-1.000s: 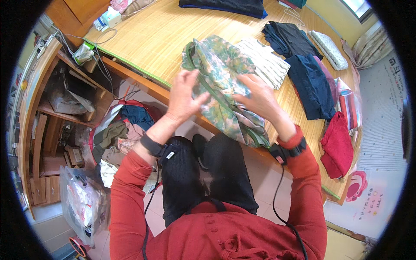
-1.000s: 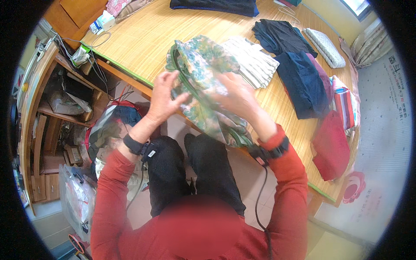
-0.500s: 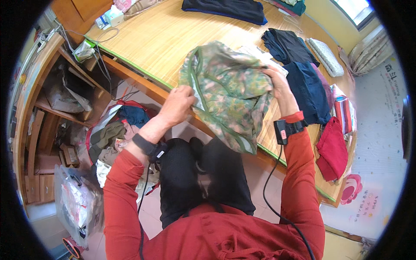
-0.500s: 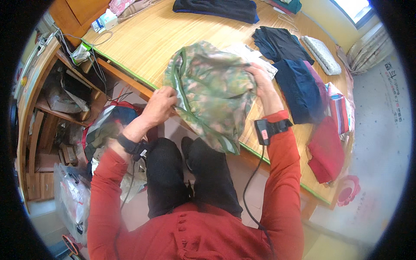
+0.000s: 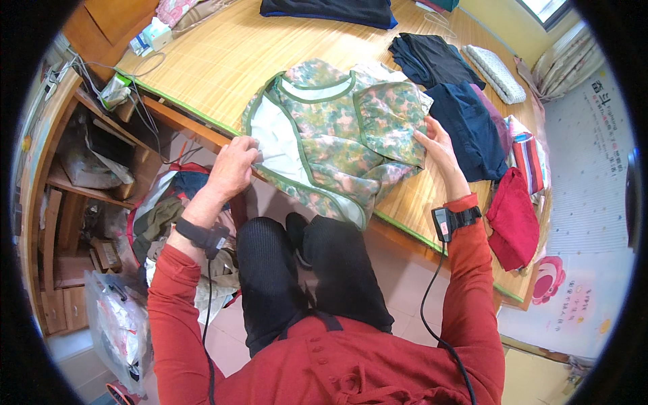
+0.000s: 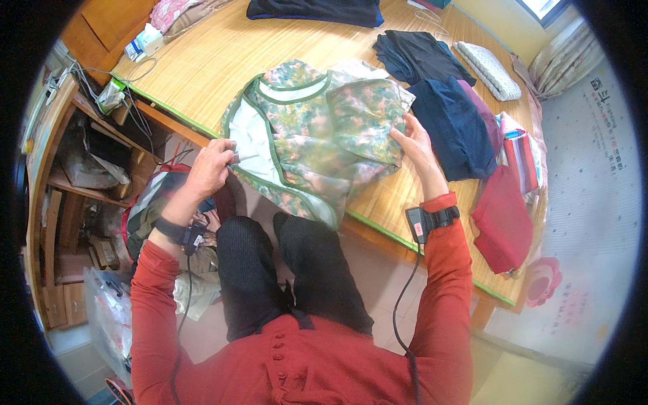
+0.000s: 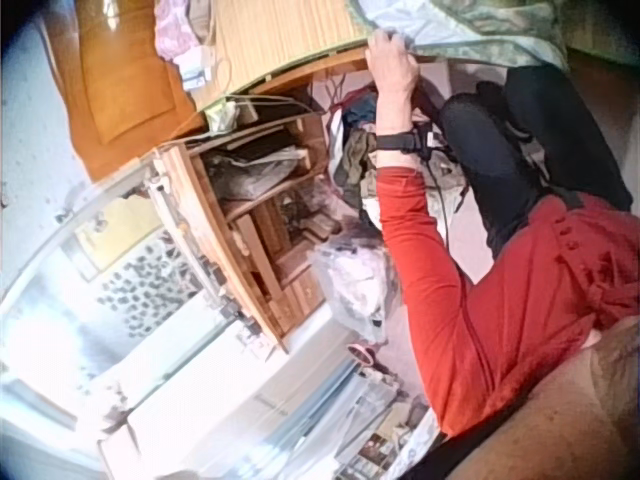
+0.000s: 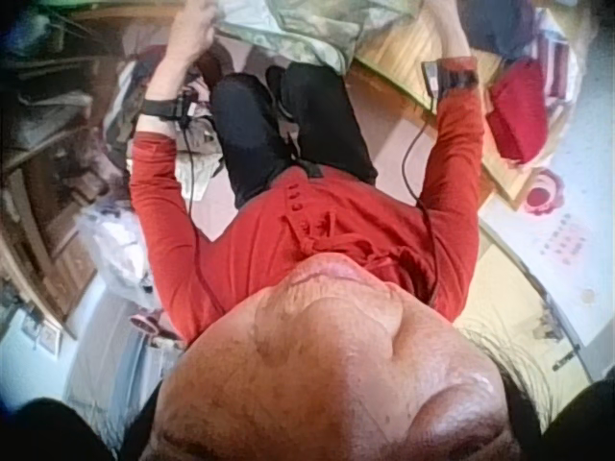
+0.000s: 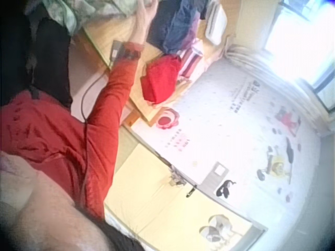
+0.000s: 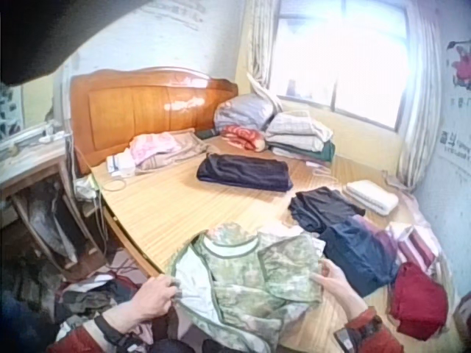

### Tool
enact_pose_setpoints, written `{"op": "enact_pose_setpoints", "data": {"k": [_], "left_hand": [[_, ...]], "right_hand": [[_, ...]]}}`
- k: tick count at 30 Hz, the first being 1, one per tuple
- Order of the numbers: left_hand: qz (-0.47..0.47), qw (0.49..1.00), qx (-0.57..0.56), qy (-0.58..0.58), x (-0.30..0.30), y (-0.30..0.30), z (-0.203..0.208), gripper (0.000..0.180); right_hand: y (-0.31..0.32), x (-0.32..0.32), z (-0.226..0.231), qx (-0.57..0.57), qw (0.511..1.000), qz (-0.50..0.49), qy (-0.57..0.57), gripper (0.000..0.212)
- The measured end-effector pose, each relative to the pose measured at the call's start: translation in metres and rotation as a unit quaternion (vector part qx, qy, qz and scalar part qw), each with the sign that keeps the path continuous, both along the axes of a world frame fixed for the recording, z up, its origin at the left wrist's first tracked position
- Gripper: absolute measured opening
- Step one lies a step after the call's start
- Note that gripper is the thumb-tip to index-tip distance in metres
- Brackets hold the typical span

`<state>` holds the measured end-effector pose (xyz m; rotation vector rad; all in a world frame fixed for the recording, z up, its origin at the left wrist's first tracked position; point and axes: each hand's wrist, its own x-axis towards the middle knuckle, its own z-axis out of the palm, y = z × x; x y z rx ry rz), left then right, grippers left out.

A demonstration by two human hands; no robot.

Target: The person uses a straw broom to brush a dark garment on a wooden table, then folds it. They then pick up a striped shirt from a laundry basket, fold it, and place it on the table. Finally, they pick up a floral-patterned shirt and begin folding it.

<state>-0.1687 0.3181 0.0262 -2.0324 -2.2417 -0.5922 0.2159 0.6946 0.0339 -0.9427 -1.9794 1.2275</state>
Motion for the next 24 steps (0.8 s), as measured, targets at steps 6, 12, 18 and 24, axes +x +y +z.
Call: {"op": "enact_pose_setpoints", "data": {"k": [6, 12, 18, 24], "left_hand": [[0.008, 0.998, -0.02, -0.055, -0.01, 0.007, 0.011, 0.029], [-0.009, 0.996, 0.045, -0.077, 0.02, 0.038, 0.016, 0.048], [-0.047, 0.997, 0.066, -0.003, 0.038, 0.05, 0.015, 0.065], [-0.059, 0.997, -0.03, 0.049, 0.033, 0.056, 0.009, 0.034]], "right_hand": [[-0.028, -0.066, 0.037, 0.311, 0.936, 0.017, -0.165, 0.09], [-0.075, -0.112, 0.024, 0.351, 0.871, 0.04, -0.341, 0.076], [-0.029, -0.083, 0.023, 0.284, 0.93, -0.051, -0.227, 0.044], [0.045, 0.011, 0.073, -0.076, 0.975, -0.112, 0.174, 0.037]]}}
